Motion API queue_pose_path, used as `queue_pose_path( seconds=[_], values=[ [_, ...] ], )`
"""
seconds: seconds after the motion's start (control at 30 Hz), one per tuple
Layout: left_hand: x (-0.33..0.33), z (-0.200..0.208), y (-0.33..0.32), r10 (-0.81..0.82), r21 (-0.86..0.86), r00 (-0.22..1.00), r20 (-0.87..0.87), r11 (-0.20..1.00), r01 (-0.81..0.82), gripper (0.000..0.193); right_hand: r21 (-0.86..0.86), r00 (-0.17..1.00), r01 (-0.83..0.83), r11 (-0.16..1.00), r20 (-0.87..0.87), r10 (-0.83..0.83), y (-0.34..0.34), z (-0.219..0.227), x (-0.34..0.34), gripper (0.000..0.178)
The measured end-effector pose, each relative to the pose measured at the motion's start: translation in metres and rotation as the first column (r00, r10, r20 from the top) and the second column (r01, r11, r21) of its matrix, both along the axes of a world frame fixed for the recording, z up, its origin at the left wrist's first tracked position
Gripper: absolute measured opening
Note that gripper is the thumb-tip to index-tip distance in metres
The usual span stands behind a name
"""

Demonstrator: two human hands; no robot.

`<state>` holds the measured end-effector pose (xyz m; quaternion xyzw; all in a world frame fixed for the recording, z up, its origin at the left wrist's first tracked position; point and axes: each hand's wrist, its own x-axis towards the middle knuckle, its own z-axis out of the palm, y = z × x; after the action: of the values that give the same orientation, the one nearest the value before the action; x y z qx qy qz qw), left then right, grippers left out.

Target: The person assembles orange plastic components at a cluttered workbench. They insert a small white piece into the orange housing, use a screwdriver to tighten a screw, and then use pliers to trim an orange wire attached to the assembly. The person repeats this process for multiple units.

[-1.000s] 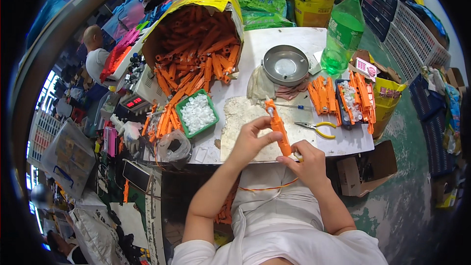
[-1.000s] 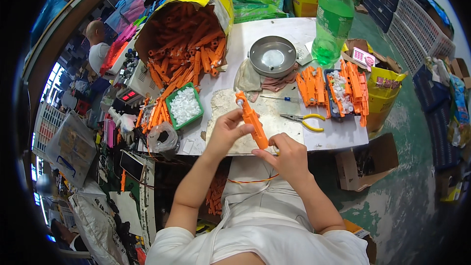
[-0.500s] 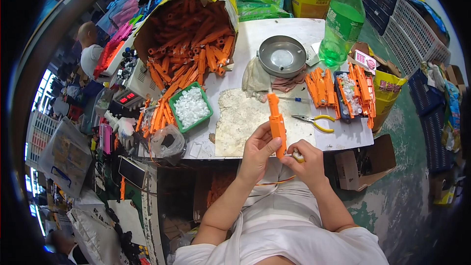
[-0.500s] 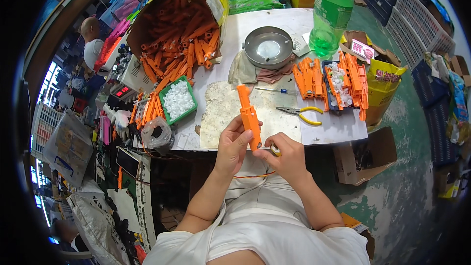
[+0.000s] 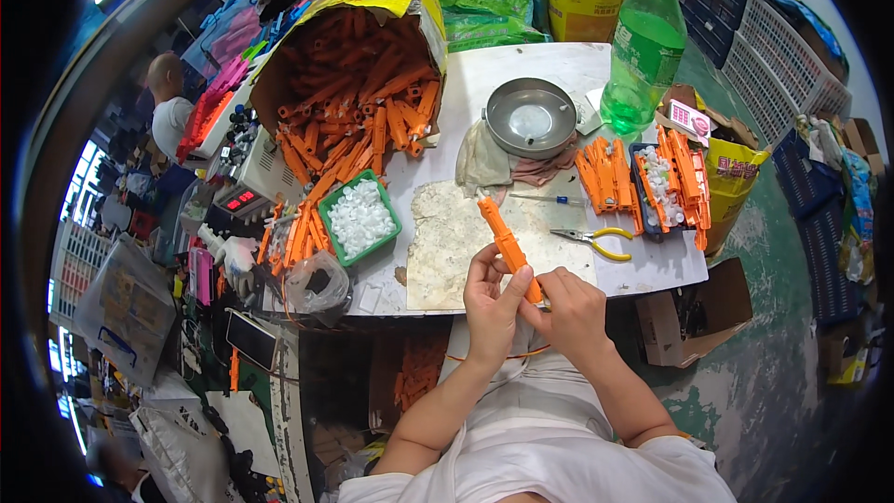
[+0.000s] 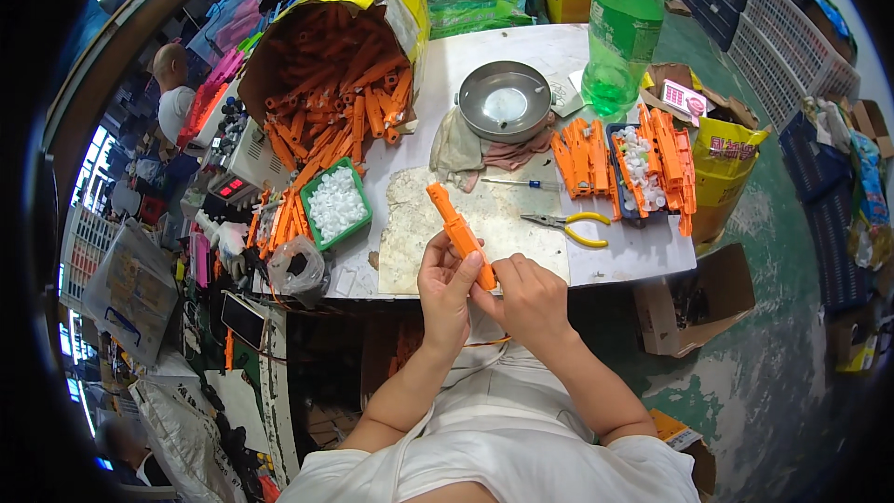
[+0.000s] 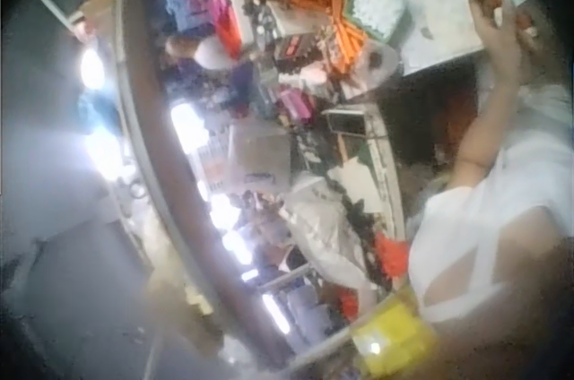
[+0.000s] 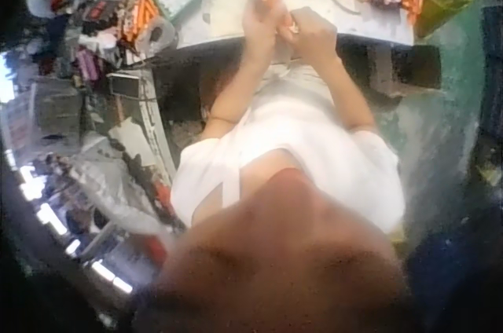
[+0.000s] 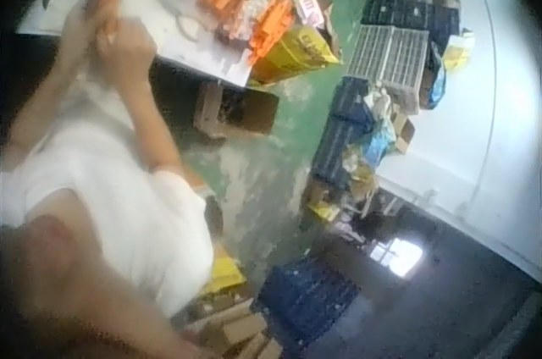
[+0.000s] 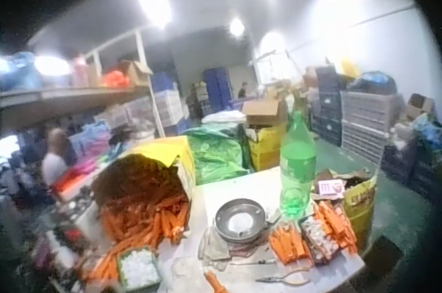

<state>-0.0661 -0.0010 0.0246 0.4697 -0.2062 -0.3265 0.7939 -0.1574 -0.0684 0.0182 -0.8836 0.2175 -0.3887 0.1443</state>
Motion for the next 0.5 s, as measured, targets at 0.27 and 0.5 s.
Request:
queue_pose_path(
  seconds=[0.27,0.5],
  values=[
    [0.004,-0.010,-0.004,-0.007,0.024,1.000,0.027,1.000,0.006,0.046,0.035,1.000,-0.019,0.999,-0.017,0.020,-0.003,-0.007,0.002,0.026],
    [0.028,-0.049,-0.008,0.113,0.125,0.660,0.743,0.945,-0.302,0.039,0.104,0.990,0.139,0.985,-0.016,-0.138,-0.037,-0.012,0.014,0.028]
  ],
)
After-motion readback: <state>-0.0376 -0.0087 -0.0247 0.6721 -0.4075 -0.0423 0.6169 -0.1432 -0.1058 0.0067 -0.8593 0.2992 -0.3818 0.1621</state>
